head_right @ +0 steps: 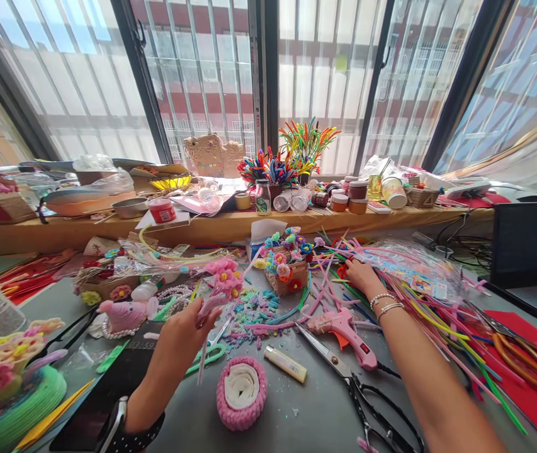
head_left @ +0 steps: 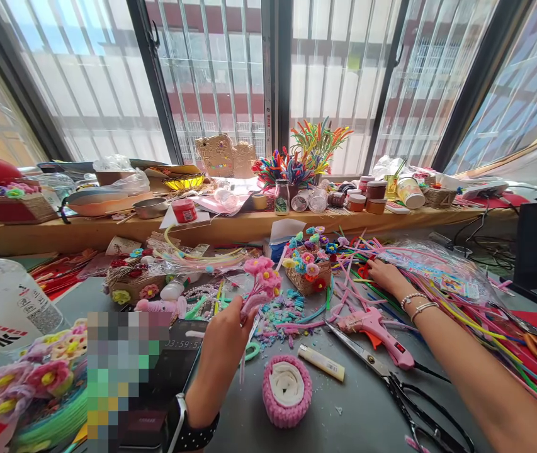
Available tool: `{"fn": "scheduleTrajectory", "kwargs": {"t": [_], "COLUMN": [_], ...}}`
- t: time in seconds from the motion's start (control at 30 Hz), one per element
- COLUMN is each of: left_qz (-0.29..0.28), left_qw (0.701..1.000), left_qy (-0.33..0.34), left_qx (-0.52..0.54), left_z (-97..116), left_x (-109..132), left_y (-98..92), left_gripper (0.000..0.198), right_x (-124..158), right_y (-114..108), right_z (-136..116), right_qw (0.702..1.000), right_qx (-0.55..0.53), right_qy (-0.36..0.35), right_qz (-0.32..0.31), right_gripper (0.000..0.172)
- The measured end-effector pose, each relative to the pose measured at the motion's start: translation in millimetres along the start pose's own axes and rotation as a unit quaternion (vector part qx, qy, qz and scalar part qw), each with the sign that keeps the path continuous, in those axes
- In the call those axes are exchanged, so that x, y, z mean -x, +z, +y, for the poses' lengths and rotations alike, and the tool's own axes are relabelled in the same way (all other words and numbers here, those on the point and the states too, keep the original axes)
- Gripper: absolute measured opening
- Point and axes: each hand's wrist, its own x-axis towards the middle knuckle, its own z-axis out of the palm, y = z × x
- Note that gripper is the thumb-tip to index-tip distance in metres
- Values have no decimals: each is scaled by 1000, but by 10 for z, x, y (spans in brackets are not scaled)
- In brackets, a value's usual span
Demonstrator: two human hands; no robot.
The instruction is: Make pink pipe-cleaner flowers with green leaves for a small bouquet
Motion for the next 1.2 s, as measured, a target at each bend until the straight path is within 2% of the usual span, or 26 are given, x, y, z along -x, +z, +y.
{"fn": "scheduleTrajectory", "kwargs": {"t": [0.13,0.37,0.5,0.63,0.8,0.97,1.07,1.2], "left_qz": [9,1,-11,-12,-12,-6,-7,-9], "left_qw": [1000,1000,1000,1000,1000,1000,1000,1000], "left_qy": [1,4,-4,-5,-3,-1,-3,-1], "left_qx": [7,9,9,7,3,17,22,18], "left_z": [0,-16,-12,-10,4,11,8,9], "left_x": [-9,0,-1,-8,-10,-10,-10,-5], "left_y": [2,27,12,5,-11,-19,-20,-24], "left_gripper": [16,17,18,18,17,17,16,17], "right_x": [8,51,47,49,97,120,112,128], "right_y": [48,53,23,-32,-132,-217,-247,-358], "right_z": [50,149,201,272,313,334,356,384], "right_qw": [999,986,961,921,854,767,703,598], "right_qx": [-12,-75,-144,-237,-368,-499,-558,-625], "right_qy": [14,121,190,249,293,312,327,343], "right_qz": [26,86,140,185,221,257,297,366], "right_gripper": [24,26,26,30,32,28,22,20]}}
